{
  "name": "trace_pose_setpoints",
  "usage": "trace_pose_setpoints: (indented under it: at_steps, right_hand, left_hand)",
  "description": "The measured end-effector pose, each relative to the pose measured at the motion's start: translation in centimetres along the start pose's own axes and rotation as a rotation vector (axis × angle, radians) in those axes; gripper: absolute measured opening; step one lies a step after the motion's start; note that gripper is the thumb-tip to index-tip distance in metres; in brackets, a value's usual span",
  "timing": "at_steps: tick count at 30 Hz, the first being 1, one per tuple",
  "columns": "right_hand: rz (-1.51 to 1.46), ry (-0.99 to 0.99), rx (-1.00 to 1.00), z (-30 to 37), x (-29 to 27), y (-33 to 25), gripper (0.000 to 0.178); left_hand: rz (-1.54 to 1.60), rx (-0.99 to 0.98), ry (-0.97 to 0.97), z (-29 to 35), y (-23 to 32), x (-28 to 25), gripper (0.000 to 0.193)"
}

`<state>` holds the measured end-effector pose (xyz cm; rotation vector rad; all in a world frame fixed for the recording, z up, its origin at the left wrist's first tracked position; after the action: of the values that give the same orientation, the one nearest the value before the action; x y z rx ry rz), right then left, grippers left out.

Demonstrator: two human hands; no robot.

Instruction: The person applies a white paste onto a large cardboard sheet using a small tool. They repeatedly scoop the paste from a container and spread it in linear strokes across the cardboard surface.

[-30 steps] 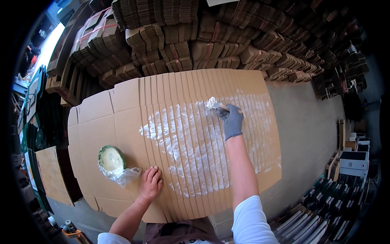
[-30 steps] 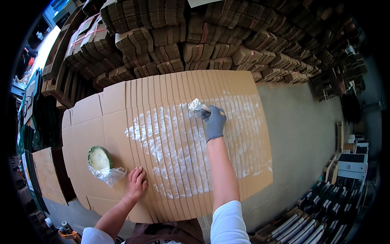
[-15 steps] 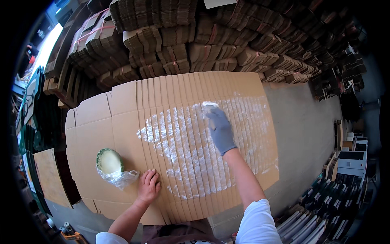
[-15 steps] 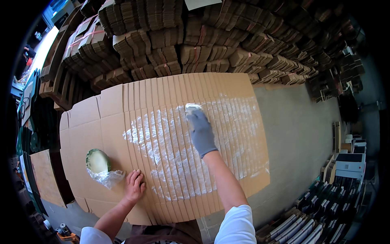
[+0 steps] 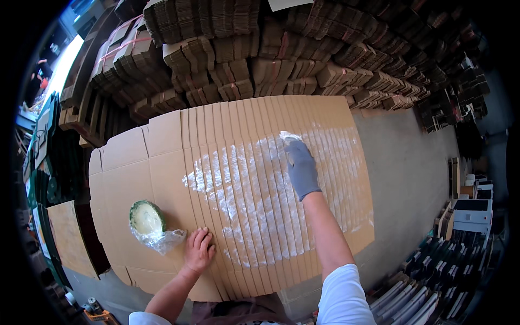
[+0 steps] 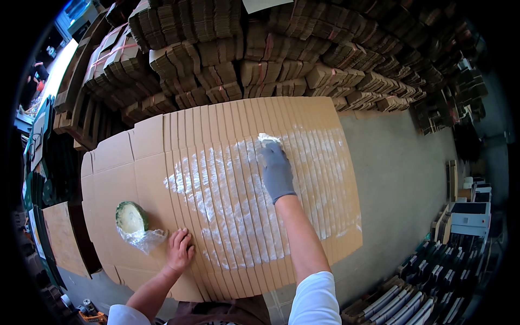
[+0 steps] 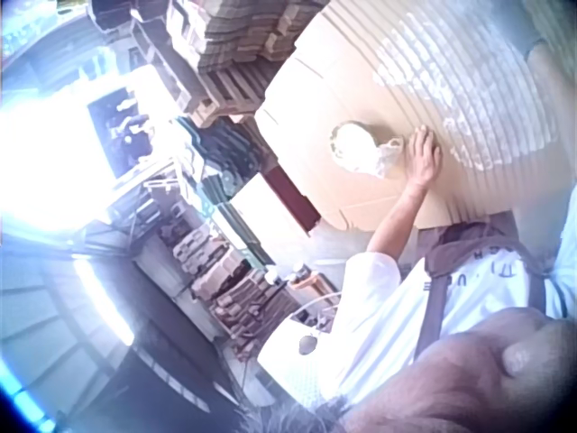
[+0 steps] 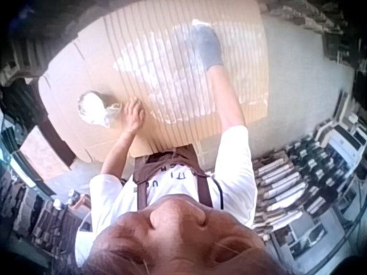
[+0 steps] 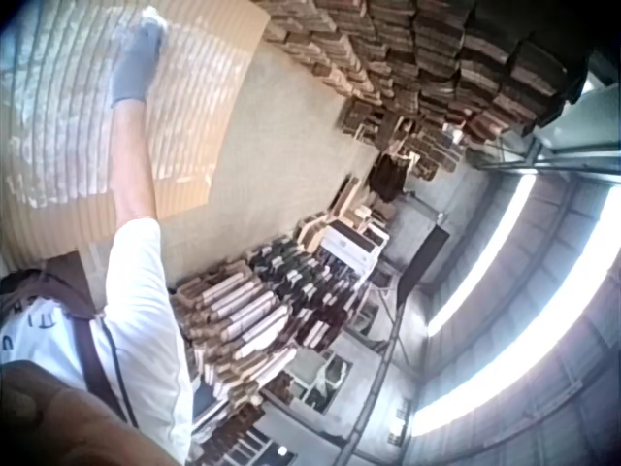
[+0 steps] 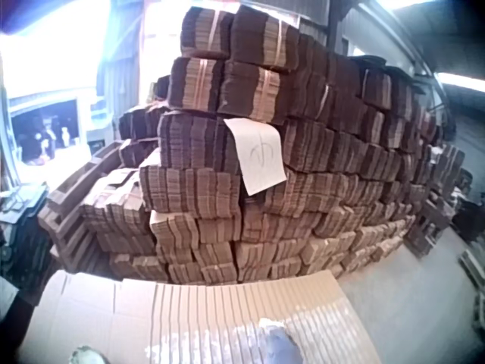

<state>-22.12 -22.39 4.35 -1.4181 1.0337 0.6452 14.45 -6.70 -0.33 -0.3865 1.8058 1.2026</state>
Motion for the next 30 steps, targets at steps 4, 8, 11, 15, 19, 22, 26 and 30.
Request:
trace_pose_setpoints:
  at_steps: [4, 8, 11, 15, 19, 22, 26, 30]
  right_hand:
    - [0.017, -0.002, -0.020, -0.1, 0.5, 0.4, 0.030]
    - [0.064, 0.016, 0.099, -0.7, -0.3, 2.1, 0.028]
    - [0.045, -0.004, -0.002, -0.1, 0.3, 0.2, 0.027]
    - [0.098, 0.072, 0.058, -1.5, -1.4, 5.3, 0.035]
    - [0.024, 0.044, 0.059, -0.7, -0.9, 4.1, 0.040]
    - [-0.007, 0.017, 0.052, -1.4, -1.2, 5.4, 0.041]
    - [0.060, 0.114, 0.120, -1.7, -2.3, 5.7, 0.035]
    - [0.076, 0.120, 0.062, -1.7, -1.3, 7.3, 0.030]
  left_hand:
    - [0.006, -0.019, 0.008, -0.2, -0.2, 0.2, 0.046]
    - [-0.009, -0.005, 0.008, 0.0, -0.3, 0.1, 0.045]
    - [-0.009, -0.016, 0.006, 0.3, -0.3, 0.2, 0.045]
    - [-0.008, -0.007, 0.002, 0.0, -0.2, 0.5, 0.045]
    - [-0.002, -0.023, -0.014, 0.3, -0.4, 0.4, 0.045]
    - [-0.011, -0.016, -0.019, -0.2, 0.0, 0.3, 0.045]
    - [-0.008, -0.006, 0.000, 0.4, -0.5, 0.5, 0.047]
    - [0.003, -0.039, -0.031, 0.5, -0.5, 0.6, 0.047]
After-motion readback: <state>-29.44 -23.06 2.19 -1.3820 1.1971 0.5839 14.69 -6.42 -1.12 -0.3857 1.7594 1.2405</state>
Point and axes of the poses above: each hand's wrist, its own z-axis away from the middle knuckle, its own x-axis out of the palm, y = z × x, the point moved 6 cm from there along -z, towards the middle knuckle, and after that the axes turned 9 degrees about z, right-handed, at the moved point
